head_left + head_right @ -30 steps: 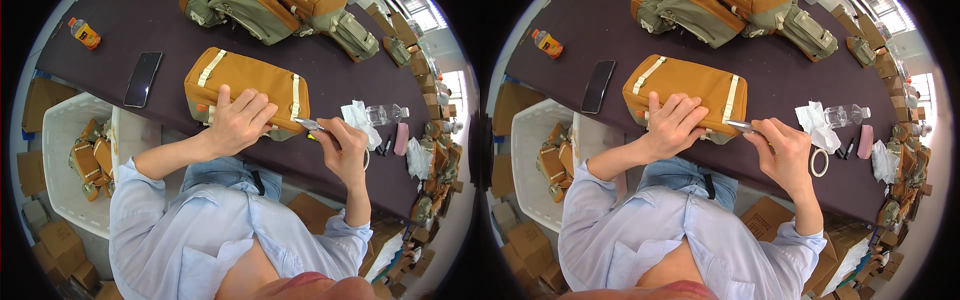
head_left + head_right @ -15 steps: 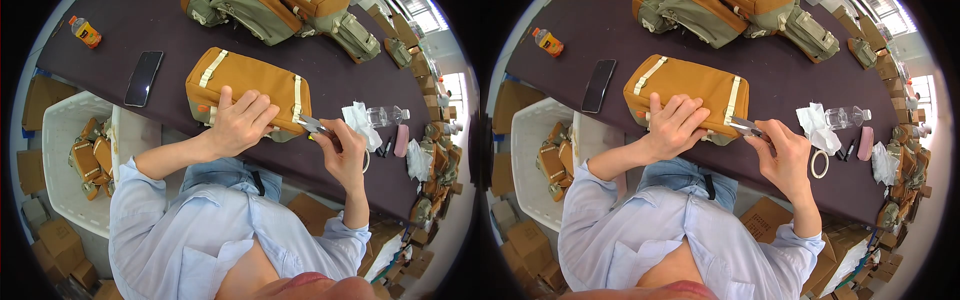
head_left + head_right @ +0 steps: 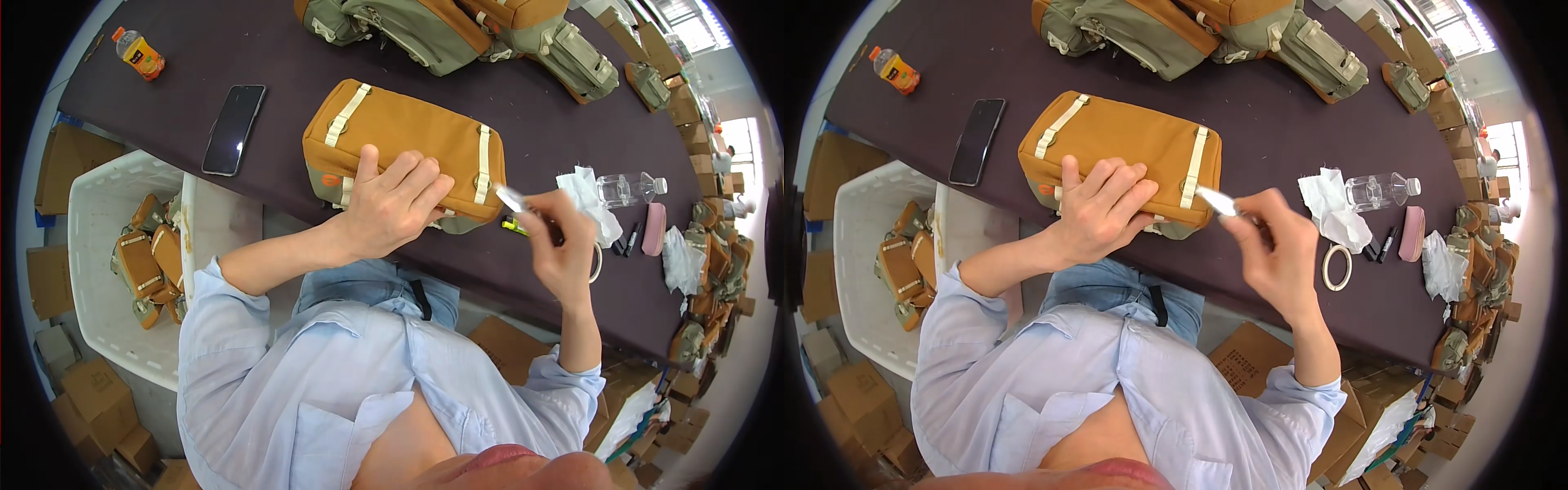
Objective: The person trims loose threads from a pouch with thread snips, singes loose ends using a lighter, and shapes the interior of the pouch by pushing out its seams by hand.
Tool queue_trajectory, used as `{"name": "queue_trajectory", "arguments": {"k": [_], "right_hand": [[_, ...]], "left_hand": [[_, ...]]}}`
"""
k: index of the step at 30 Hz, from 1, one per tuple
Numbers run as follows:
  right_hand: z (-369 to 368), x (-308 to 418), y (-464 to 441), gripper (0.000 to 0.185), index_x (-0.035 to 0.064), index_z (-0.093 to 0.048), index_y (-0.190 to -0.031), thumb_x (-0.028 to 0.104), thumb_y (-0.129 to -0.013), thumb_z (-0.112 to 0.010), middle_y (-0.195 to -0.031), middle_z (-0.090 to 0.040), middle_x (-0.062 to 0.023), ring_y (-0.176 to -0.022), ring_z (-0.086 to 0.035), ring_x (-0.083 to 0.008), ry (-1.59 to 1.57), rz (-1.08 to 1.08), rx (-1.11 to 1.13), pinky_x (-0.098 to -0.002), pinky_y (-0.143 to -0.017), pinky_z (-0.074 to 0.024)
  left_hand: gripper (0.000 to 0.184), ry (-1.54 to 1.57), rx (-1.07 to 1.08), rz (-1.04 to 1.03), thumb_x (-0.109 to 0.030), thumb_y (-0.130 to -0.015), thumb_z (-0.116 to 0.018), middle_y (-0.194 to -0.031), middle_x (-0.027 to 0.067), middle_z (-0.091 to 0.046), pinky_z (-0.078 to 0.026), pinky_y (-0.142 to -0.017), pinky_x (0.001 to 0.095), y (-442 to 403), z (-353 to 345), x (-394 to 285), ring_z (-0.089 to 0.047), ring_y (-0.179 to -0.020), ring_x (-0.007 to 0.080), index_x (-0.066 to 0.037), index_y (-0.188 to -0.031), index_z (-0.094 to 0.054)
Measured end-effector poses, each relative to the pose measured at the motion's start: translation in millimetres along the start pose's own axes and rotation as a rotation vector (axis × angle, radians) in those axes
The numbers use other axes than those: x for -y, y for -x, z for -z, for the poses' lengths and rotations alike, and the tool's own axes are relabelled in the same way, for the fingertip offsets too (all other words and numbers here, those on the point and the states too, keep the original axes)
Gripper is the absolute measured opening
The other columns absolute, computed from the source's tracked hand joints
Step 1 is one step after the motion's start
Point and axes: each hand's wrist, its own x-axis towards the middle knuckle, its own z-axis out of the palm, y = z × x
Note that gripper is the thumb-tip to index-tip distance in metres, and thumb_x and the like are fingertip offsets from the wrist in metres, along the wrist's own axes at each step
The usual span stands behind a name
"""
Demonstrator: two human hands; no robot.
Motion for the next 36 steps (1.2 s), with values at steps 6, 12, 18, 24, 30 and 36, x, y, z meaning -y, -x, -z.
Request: {"name": "queue_trajectory", "arguments": {"k": [6,12,18,24,30,36], "right_hand": [[-0.4,2.4,2.0,0.018,-0.0001,-0.063,-0.092,0.005,-0.082,-0.076,-0.066,-0.057,-0.0048,-0.048,-0.051,-0.0120,0.102,0.092,0.011,-0.0251,-0.046,-0.0382],[-2.2,3.2,1.9,0.019,0.0020,-0.064,-0.091,0.009,-0.080,-0.077,-0.069,-0.060,-0.0063,-0.048,-0.055,-0.0176,0.241,0.183,0.019,-0.0293,-0.045,-0.0395],[-3.0,1.4,2.5,0.018,0.0023,-0.064,-0.090,0.009,-0.080,-0.077,-0.068,-0.059,-0.0058,-0.047,-0.053,-0.0183,0.216,0.162,0.008,-0.0304,-0.045,-0.0383],[-2.3,1.9,1.6,0.017,0.0023,-0.065,-0.090,0.009,-0.080,-0.077,-0.067,-0.058,-0.0058,-0.047,-0.052,-0.0180,0.247,0.193,-0.003,-0.0304,-0.044,-0.0376],[-4.0,-3.0,3.2,0.016,0.0025,-0.065,-0.090,0.009,-0.081,-0.076,-0.067,-0.058,-0.0055,-0.046,-0.050,-0.0175,0.182,0.156,0.002,-0.0301,-0.044,-0.0370],[-5.3,-1.0,3.8,0.015,0.0029,-0.066,-0.089,0.009,-0.081,-0.077,-0.066,-0.056,-0.0049,-0.046,-0.049,-0.0171,0.252,0.195,-0.039,-0.0299,-0.044,-0.0362]], "left_hand": [[0.054,0.004,0.002,0.005,-0.029,-0.053,-0.082,-0.106,0.0030,-0.062,-0.029,-0.076,0.0429,0.9,-1.3,0.0,-0.057,-0.093,0.0196,-0.011,-0.101,-0.065],[0.054,0.007,0.003,0.001,-0.029,-0.054,-0.083,-0.107,0.0035,-0.062,-0.029,-0.075,0.0427,1.2,-0.8,-0.2,-0.057,-0.093,0.0199,-0.011,-0.101,-0.065],[0.054,0.007,0.004,-0.002,-0.029,-0.054,-0.082,-0.107,0.0037,-0.062,-0.029,-0.075,0.0425,1.5,-1.0,0.2,-0.057,-0.093,0.0200,-0.011,-0.101,-0.065],[0.053,0.019,-0.004,0.008,-0.030,-0.055,-0.082,-0.108,0.0038,-0.062,-0.029,-0.075,0.0427,1.2,-2.1,-0.1,-0.057,-0.093,0.0201,-0.011,-0.101,-0.065],[0.054,0.028,0.003,0.010,-0.030,-0.055,-0.082,-0.108,0.0036,-0.062,-0.029,-0.075,0.0427,1.3,-1.3,-0.1,-0.057,-0.093,0.0201,-0.010,-0.102,-0.065],[0.054,0.016,-0.004,0.008,-0.030,-0.054,-0.082,-0.107,0.0037,-0.062,-0.029,-0.075,0.0424,1.4,-2.0,-0.1,-0.057,-0.092,0.0199,-0.010,-0.101,-0.065]]}}
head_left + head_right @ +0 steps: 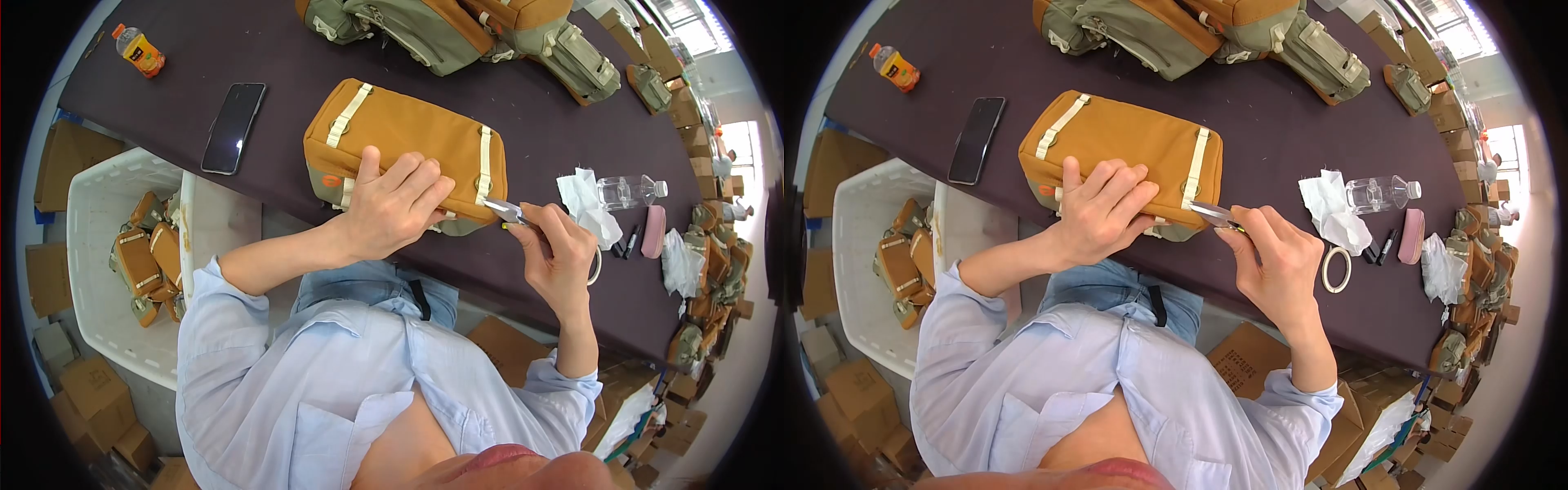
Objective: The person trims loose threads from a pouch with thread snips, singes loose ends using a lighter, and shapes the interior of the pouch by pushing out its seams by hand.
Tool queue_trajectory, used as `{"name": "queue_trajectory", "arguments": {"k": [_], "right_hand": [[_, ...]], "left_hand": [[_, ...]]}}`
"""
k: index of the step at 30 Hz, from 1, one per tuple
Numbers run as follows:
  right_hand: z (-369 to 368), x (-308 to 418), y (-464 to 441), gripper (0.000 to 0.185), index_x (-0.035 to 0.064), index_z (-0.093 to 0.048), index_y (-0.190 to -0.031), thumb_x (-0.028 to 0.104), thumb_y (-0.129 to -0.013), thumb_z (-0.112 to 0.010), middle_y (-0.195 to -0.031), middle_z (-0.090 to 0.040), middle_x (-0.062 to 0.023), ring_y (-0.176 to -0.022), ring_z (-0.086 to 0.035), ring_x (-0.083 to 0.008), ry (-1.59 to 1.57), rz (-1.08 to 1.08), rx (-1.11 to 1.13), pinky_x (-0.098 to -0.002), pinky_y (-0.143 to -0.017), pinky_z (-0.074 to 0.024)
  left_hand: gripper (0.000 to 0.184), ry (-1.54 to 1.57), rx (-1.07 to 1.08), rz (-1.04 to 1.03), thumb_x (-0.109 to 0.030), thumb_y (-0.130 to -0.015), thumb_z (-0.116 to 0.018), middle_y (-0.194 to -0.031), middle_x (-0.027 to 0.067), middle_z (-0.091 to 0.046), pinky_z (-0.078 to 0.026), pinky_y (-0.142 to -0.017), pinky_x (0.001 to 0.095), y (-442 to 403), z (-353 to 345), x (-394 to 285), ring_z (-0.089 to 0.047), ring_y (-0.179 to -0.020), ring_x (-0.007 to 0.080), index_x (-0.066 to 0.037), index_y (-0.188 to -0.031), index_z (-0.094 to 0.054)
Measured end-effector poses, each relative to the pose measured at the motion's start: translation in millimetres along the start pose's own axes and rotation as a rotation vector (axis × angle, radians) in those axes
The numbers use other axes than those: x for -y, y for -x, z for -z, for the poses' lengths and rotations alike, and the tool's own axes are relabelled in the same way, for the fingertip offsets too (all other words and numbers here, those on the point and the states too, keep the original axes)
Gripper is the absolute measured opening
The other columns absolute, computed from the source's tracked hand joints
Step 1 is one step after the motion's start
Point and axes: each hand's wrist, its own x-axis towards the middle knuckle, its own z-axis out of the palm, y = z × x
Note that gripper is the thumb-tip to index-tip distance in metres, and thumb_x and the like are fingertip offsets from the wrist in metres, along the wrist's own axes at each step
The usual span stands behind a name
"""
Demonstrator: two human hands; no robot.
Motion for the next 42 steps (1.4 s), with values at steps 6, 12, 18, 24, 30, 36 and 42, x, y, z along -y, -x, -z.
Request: {"name": "queue_trajectory", "arguments": {"k": [6,12,18,24,30,36,42], "right_hand": [[2.7,2.5,-0.1,0.015,0.0033,-0.066,-0.090,0.010,-0.081,-0.076,-0.064,-0.054,-0.0038,-0.047,-0.050,-0.0172,0.050,0.026,0.021,-0.0301,-0.044,-0.0363],[-0.7,1.4,0.2,0.016,0.0040,-0.065,-0.089,0.010,-0.080,-0.077,-0.064,-0.054,-0.0033,-0.048,-0.052,-0.0179,0.116,0.082,-0.010,-0.0306,-0.043,-0.0372],[-1.0,2.8,2.3,0.013,0.0019,-0.064,-0.088,0.006,-0.083,-0.075,-0.064,-0.056,-0.0036,-0.048,-0.049,-0.0124,-0.084,-0.062,0.017,-0.0272,-0.044,-0.0360],[7.1,4.5,1.0,0.016,-0.0007,-0.063,-0.093,0.006,-0.085,-0.074,-0.068,-0.059,-0.0041,-0.051,-0.048,-0.0076,-0.183,-0.212,-0.014,-0.0221,-0.047,-0.0357],[-1.2,7.7,3.5,0.018,0.0018,-0.064,-0.092,0.009,-0.082,-0.076,-0.068,-0.058,-0.0056,-0.047,-0.054,-0.0167,-0.005,-0.032,0.022,-0.0289,-0.044,-0.0394],[-1.6,6.7,1.3,0.016,0.0031,-0.064,-0.091,0.009,-0.082,-0.075,-0.066,-0.056,-0.0038,-0.047,-0.053,-0.0184,0.147,0.089,0.010,-0.0294,-0.043,-0.0374],[-2.8,-3.9,5.8,0.015,0.0006,-0.062,-0.089,0.005,-0.082,-0.074,-0.067,-0.059,-0.0066,-0.047,-0.053,-0.0156,-0.235,-0.262,-0.050,-0.0282,-0.044,-0.0380]], "left_hand": [[0.053,-0.008,-0.001,-0.004,-0.030,-0.054,-0.082,-0.107,0.0036,-0.062,-0.029,-0.075,0.0417,2.2,0.5,-1.7,-0.057,-0.092,0.0196,-0.011,-0.101,-0.065],[0.053,-0.011,0.006,-0.007,-0.031,-0.055,-0.082,-0.107,0.0040,-0.062,-0.029,-0.075,0.0417,1.9,0.2,-1.1,-0.057,-0.093,0.0197,-0.011,-0.100,-0.065],[0.052,-0.023,-0.002,-0.010,-0.032,-0.056,-0.081,-0.107,0.0041,-0.062,-0.029,-0.075,0.0418,3.3,-0.3,-2.2,-0.057,-0.093,0.0197,-0.011,-0.101,-0.065],[0.052,-0.026,-0.001,-0.017,-0.032,-0.056,-0.081,-0.107,0.0042,-0.062,-0.029,-0.075,0.0419,3.3,0.2,-1.8,-0.056,-0.093,0.0196,-0.011,-0.101,-0.065],[0.052,-0.023,0.002,-0.013,-0.032,-0.056,-0.081,-0.107,0.0044,-0.062,-0.029,-0.076,0.0420,4.0,-0.6,-2.1,-0.056,-0.093,0.0197,-0.011,-0.101,-0.065],[0.052,-0.016,0.007,-0.016,-0.033,-0.057,-0.080,-0.107,0.0045,-0.062,-0.029,-0.075,0.0418,3.7,0.2,-1.4,-0.056,-0.094,0.0196,-0.010,-0.101,-0.065],[0.046,-0.023,-0.013,-0.025,-0.035,-0.066,-0.078,-0.100,0.0038,-0.057,-0.030,-0.075,0.0433,4.4,0.0,-3.1,-0.053,-0.095,0.0189,-0.009,-0.102,-0.064]]}}
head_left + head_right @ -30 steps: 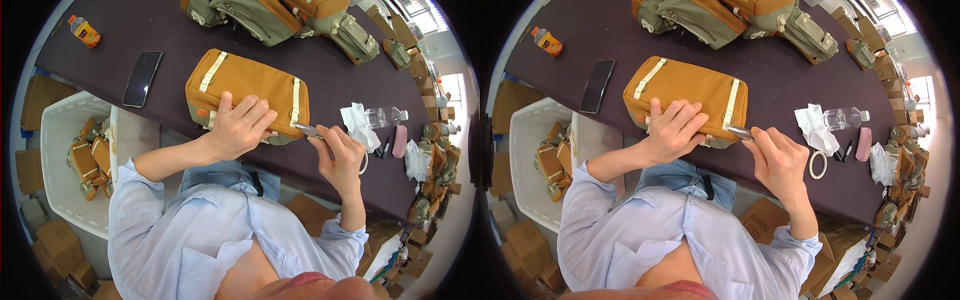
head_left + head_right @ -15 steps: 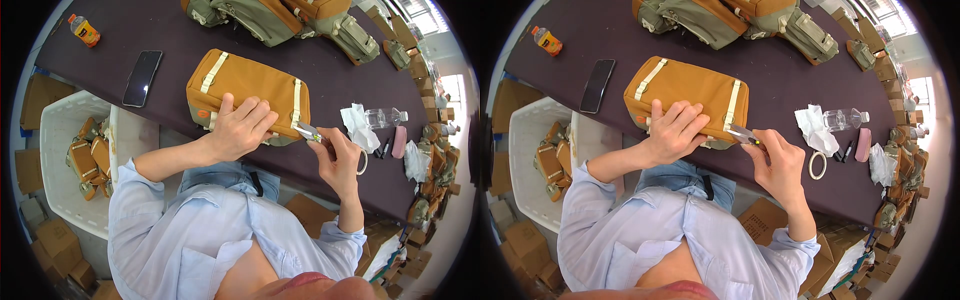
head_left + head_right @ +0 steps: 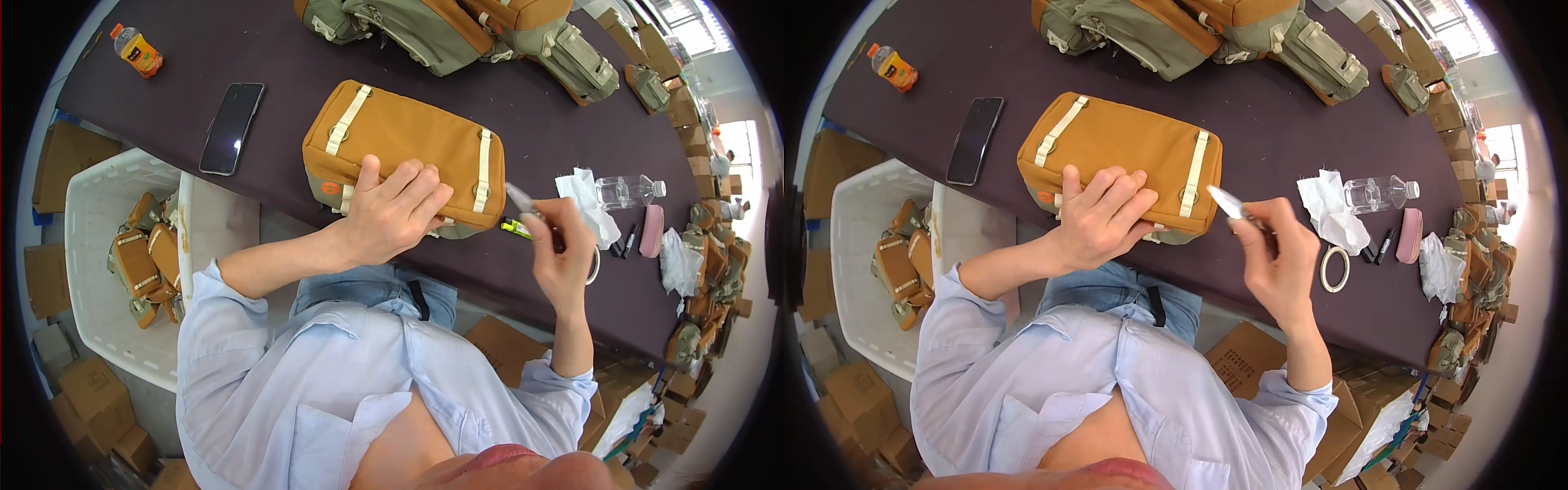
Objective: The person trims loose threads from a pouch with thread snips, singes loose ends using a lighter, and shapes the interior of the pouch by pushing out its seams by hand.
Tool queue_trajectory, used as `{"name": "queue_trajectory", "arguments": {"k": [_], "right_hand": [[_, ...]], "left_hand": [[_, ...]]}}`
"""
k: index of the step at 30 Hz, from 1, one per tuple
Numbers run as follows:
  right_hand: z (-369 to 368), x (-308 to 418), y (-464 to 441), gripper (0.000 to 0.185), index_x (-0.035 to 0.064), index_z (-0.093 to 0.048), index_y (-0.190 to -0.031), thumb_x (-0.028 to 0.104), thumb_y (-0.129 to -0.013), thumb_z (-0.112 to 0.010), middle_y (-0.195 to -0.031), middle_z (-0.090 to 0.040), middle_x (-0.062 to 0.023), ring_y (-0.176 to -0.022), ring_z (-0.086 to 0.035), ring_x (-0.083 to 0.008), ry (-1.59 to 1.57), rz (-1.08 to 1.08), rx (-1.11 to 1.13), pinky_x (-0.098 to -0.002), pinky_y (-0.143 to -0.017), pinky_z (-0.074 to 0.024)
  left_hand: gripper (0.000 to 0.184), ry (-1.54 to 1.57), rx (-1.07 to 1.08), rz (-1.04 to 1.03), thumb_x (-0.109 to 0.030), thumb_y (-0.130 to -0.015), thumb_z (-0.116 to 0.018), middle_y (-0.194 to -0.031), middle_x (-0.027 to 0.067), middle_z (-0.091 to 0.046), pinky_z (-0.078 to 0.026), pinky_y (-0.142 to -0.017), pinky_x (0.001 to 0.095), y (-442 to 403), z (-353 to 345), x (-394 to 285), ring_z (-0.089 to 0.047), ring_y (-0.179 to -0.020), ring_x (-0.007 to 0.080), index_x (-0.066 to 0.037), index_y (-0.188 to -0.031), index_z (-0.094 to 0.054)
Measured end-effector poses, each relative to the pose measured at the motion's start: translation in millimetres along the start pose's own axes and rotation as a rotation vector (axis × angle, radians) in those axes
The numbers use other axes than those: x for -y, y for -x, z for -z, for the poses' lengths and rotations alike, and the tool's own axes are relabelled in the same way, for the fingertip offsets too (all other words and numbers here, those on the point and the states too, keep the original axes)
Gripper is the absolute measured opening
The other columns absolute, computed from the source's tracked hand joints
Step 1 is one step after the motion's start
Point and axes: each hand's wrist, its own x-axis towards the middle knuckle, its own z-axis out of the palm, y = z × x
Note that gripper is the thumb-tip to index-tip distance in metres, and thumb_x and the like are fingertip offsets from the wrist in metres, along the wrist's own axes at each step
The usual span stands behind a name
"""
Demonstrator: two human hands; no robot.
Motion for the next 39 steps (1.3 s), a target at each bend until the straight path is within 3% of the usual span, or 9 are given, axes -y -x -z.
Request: {"name": "queue_trajectory", "arguments": {"k": [3,8,11,14,15,22,28,37,39], "right_hand": [[0.3,8.8,-1.9,0.015,-0.0002,-0.063,-0.091,0.004,-0.082,-0.075,-0.069,-0.061,-0.0080,-0.048,-0.054,-0.0161,0.065,0.139,0.025,-0.0286,-0.045,-0.0396],[-1.6,13.0,1.7,0.016,0.0006,-0.064,-0.091,0.002,-0.079,-0.075,-0.069,-0.060,-0.0076,-0.048,-0.054,-0.0224,0.336,0.301,0.066,-0.0306,-0.045,-0.0413],[-4.9,9.7,-0.9,0.016,0.0002,-0.064,-0.091,0.002,-0.080,-0.075,-0.064,-0.057,-0.0068,-0.048,-0.053,-0.0181,0.147,0.285,0.029,-0.0294,-0.045,-0.0392],[9.5,14.9,-4.0,0.015,-0.0006,-0.063,-0.091,0.003,-0.081,-0.075,-0.062,-0.056,-0.0064,-0.048,-0.051,-0.0141,0.056,0.054,0.017,-0.0269,-0.046,-0.0377],[15.3,19.0,-5.6,0.016,-0.0015,-0.063,-0.090,0.003,-0.082,-0.075,-0.062,-0.057,-0.0066,-0.049,-0.050,-0.0123,0.066,0.012,0.112,-0.0252,-0.047,-0.0375],[16.3,25.0,-6.0,0.017,-0.0008,-0.062,-0.089,0.006,-0.081,-0.076,-0.066,-0.062,-0.0098,-0.051,-0.058,-0.0183,0.105,0.037,0.262,-0.0289,-0.049,-0.0428],[16.0,26.3,-9.9,0.016,0.0005,-0.061,-0.085,0.008,-0.081,-0.075,-0.063,-0.060,-0.0105,-0.049,-0.056,-0.0213,0.107,0.023,0.286,-0.0309,-0.047,-0.0409],[12.6,28.8,-5.5,0.014,0.0027,-0.060,-0.085,0.006,-0.083,-0.073,-0.059,-0.055,-0.0079,-0.044,-0.050,-0.0183,0.327,0.208,0.214,-0.0294,-0.044,-0.0357],[14.0,30.1,-8.3,0.014,0.0022,-0.060,-0.085,0.006,-0.083,-0.073,-0.059,-0.055,-0.0072,-0.045,-0.049,-0.0162,0.233,0.109,0.117,-0.0284,-0.044,-0.0356]], "left_hand": [[0.045,-0.012,0.014,-0.006,-0.035,-0.067,-0.078,-0.100,0.0039,-0.057,-0.030,-0.074,0.0430,-0.6,1.9,0.0,-0.054,-0.095,0.0189,-0.009,-0.102,-0.064],[0.049,-0.027,0.010,0.008,-0.033,-0.059,-0.079,-0.108,0.0049,-0.063,-0.028,-0.079,0.0424,2.6,-1.1,-2.6,-0.057,-0.094,0.0197,-0.012,-0.101,-0.065],[0.049,-0.054,-0.012,0.008,-0.034,-0.059,-0.079,-0.111,0.0047,-0.063,-0.028,-0.079,0.0423,5.9,-1.3,-4.4,-0.057,-0.095,0.0194,-0.013,-0.101,-0.066],[0.048,-0.083,-0.039,-0.005,-0.035,-0.060,-0.079,-0.114,0.0042,-0.064,-0.028,-0.078,0.0423,11.8,-1.6,-8.4,-0.057,-0.095,0.0190,-0.015,-0.102,-0.066],[0.048,-0.092,-0.047,-0.012,-0.035,-0.060,-0.079,-0.115,0.0041,-0.064,-0.027,-0.077,0.0423,13.5,-1.6,-9.4,-0.057,-0.094,0.0188,-0.015,-0.102,-0.066],[0.048,-0.103,-0.042,-0.012,-0.035,-0.059,-0.080,-0.118,0.0036,-0.064,-0.027,-0.076,0.0422,18.3,-2.9,-11.9,-0.057,-0.095,0.0186,-0.016,-0.102,-0.066],[0.050,-0.092,-0.031,-0.013,-0.034,-0.058,-0.081,-0.119,0.0036,-0.064,-0.028,-0.076,0.0420,19.0,-1.5,-12.5,-0.057,-0.096,0.0185,-0.016,-0.102,-0.066],[0.052,-0.068,-0.032,-0.007,-0.032,-0.056,-0.081,-0.120,0.0043,-0.064,-0.028,-0.075,0.0415,20.3,-2.4,-14.5,-0.057,-0.097,0.0188,-0.016,-0.103,-0.066],[0.052,-0.066,-0.034,-0.005,-0.032,-0.056,-0.081,-0.120,0.0046,-0.064,-0.028,-0.075,0.0416,19.7,-1.4,-14.0,-0.057,-0.098,0.0188,-0.015,-0.102,-0.066]]}}
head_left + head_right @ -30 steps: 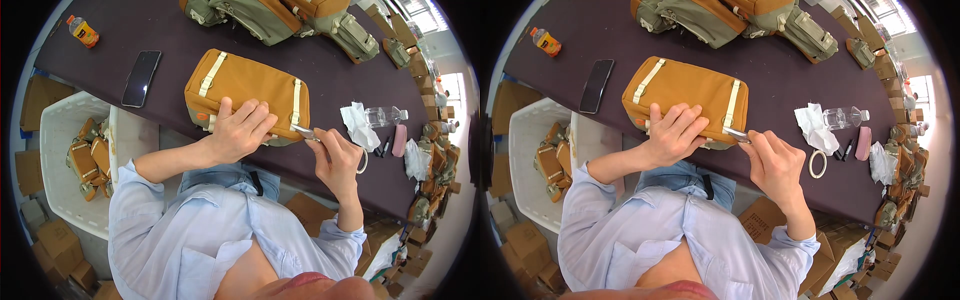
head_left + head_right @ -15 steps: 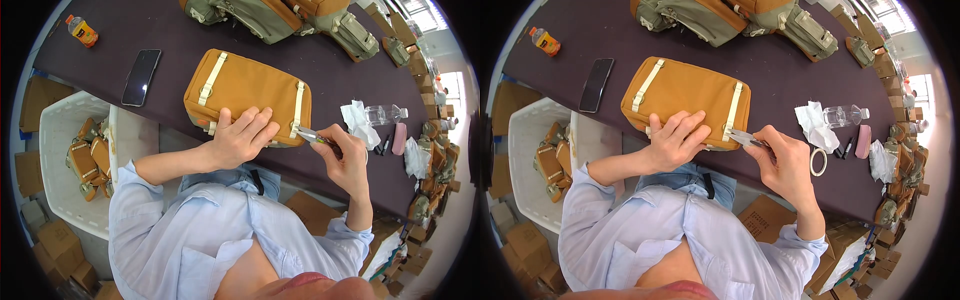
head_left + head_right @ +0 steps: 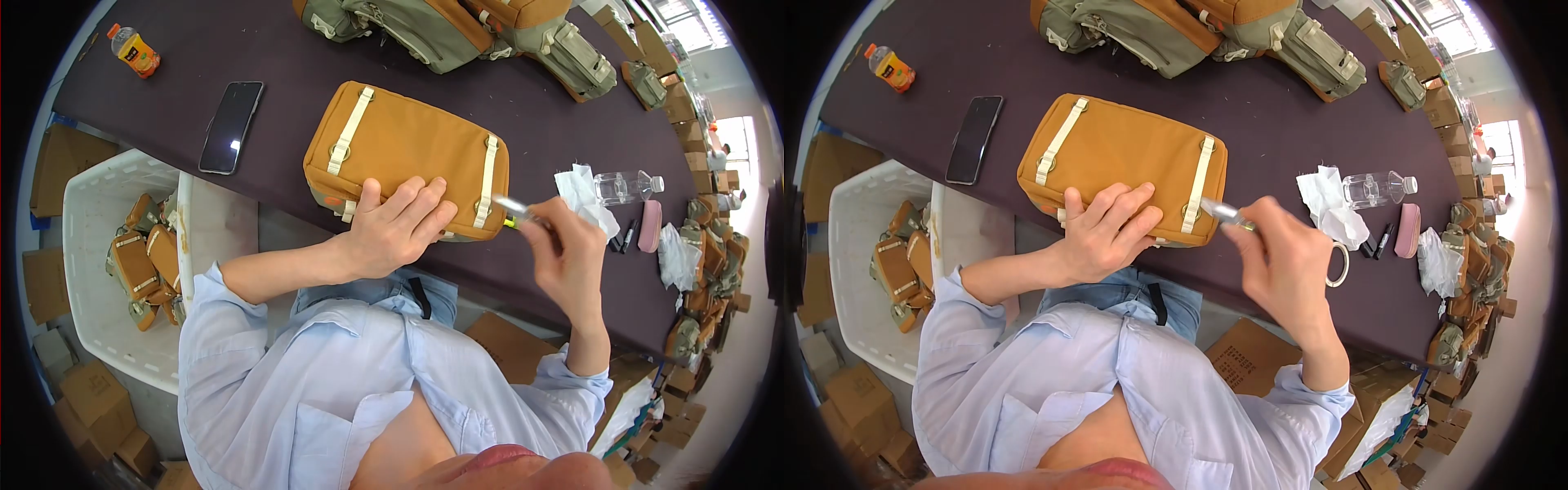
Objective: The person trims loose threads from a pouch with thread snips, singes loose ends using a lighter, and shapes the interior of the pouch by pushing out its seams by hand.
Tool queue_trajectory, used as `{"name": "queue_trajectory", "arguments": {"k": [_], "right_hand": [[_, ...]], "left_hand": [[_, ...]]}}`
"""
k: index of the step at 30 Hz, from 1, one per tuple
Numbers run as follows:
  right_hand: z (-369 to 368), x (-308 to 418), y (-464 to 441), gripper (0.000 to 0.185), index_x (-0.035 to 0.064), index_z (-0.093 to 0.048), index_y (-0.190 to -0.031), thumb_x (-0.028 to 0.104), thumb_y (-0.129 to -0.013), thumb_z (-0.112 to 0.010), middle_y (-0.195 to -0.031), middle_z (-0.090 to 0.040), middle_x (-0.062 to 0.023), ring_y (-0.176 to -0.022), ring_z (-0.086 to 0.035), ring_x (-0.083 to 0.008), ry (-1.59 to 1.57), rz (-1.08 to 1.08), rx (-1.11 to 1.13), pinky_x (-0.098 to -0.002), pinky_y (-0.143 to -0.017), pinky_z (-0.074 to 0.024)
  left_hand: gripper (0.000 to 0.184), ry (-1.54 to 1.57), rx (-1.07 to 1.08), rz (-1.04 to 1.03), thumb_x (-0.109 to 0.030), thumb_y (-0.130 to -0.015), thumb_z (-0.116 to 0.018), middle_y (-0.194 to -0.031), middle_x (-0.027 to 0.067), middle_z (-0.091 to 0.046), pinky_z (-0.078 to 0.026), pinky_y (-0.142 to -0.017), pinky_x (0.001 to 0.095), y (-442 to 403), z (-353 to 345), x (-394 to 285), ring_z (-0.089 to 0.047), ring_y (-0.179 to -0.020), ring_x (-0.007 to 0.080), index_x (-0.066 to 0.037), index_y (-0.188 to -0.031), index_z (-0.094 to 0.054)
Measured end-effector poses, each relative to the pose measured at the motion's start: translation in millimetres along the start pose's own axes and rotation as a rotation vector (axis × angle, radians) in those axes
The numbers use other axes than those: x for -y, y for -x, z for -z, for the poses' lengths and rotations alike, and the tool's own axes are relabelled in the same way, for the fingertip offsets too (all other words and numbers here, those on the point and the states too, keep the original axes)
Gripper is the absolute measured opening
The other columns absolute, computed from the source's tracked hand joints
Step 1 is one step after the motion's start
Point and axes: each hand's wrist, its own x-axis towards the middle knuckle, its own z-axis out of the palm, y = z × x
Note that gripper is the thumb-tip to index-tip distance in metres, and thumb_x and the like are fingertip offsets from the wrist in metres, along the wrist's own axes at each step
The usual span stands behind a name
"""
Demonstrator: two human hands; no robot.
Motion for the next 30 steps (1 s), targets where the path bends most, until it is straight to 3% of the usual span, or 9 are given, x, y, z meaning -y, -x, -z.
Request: {"name": "queue_trajectory", "arguments": {"k": [2,7,15,21,24,25,27,30], "right_hand": [[6.0,-1.4,-2.2,0.015,0.0007,-0.060,-0.088,0.005,-0.082,-0.074,-0.061,-0.056,-0.0066,-0.047,-0.048,-0.0133,-0.048,-0.044,-0.059,-0.0267,-0.046,-0.0371],[1.5,-4.2,10.2,0.020,-0.0002,-0.064,-0.090,0.007,-0.077,-0.078,-0.066,-0.060,-0.0073,-0.050,-0.057,-0.0179,-0.078,0.040,0.097,-0.0280,-0.047,-0.0422],[-11.9,-10.5,18.7,0.022,0.0024,-0.065,-0.093,0.011,-0.077,-0.078,-0.068,-0.057,-0.0052,-0.049,-0.055,-0.0190,0.185,0.249,-0.016,-0.0306,-0.043,-0.0398],[-18.1,-18.0,20.4,0.020,0.0013,-0.065,-0.092,0.009,-0.078,-0.078,-0.067,-0.057,-0.0060,-0.049,-0.055,-0.0176,0.182,0.284,-0.060,-0.0297,-0.043,-0.0396],[-21.9,-13.1,16.6,0.016,0.0003,-0.064,-0.093,0.006,-0.083,-0.075,-0.065,-0.056,-0.0043,-0.048,-0.052,-0.0113,-0.097,0.127,-0.097,-0.0259,-0.043,-0.0384],[-19.1,-5.8,15.5,0.015,-0.0007,-0.061,-0.095,0.006,-0.088,-0.071,-0.065,-0.055,-0.0017,-0.053,-0.047,-0.0047,-0.249,-0.022,-0.078,-0.0213,-0.047,-0.0363],[-29.9,-5.6,6.1,0.017,-0.0011,-0.058,-0.098,0.009,-0.091,-0.070,-0.065,-0.052,0.0010,-0.057,-0.043,-0.0031,-0.419,-0.089,-0.131,-0.0194,-0.050,-0.0351],[-51.9,-7.4,-4.0,0.017,-0.0009,-0.057,-0.098,0.008,-0.091,-0.070,-0.065,-0.050,0.0004,-0.057,-0.042,-0.0047,-0.422,-0.070,-0.153,-0.0204,-0.051,-0.0352]], "left_hand": [[0.051,0.007,0.006,0.001,-0.032,-0.056,-0.081,-0.120,0.0047,-0.063,-0.028,-0.076,0.0416,0.3,0.8,0.1,-0.057,-0.098,0.0188,-0.015,-0.102,-0.066],[0.050,0.035,0.027,0.016,-0.031,-0.057,-0.080,-0.120,0.0050,-0.063,-0.028,-0.078,0.0417,-2.5,3.0,0.8,-0.057,-0.098,0.0192,-0.014,-0.101,-0.066],[0.048,0.049,0.041,0.029,-0.031,-0.059,-0.080,-0.119,0.0048,-0.063,-0.028,-0.079,0.0417,-6.4,3.7,1.4,-0.057,-0.098,0.0196,-0.013,-0.101,-0.066],[0.047,0.062,0.040,0.038,-0.031,-0.060,-0.080,-0.119,0.0047,-0.062,-0.028,-0.081,0.0421,-4.9,3.5,0.3,-0.057,-0.099,0.0197,-0.013,-0.102,-0.066],[0.050,0.043,0.047,0.028,-0.032,-0.060,-0.080,-0.119,0.0057,-0.062,-0.029,-0.081,0.0418,-7.0,4.9,0.7,-0.057,-0.100,0.0207,-0.014,-0.104,-0.065],[0.050,0.071,0.052,0.029,-0.032,-0.063,-0.079,-0.119,0.0072,-0.062,-0.031,-0.080,0.0423,-8.9,6.6,0.4,-0.056,-0.101,0.0215,-0.012,-0.106,-0.064],[0.050,0.101,0.073,0.039,-0.033,-0.068,-0.078,-0.118,0.0101,-0.060,-0.034,-0.078,0.0434,-14.6,12.3,-1.1,-0.055,-0.103,0.0232,-0.010,-0.110,-0.062],[0.050,0.245,0.142,0.090,-0.029,-0.065,-0.080,-0.120,0.0089,-0.063,-0.032,-0.083,0.0457,-21.7,25.4,0.9,-0.059,-0.102,0.0250,-0.010,-0.108,-0.062]]}}
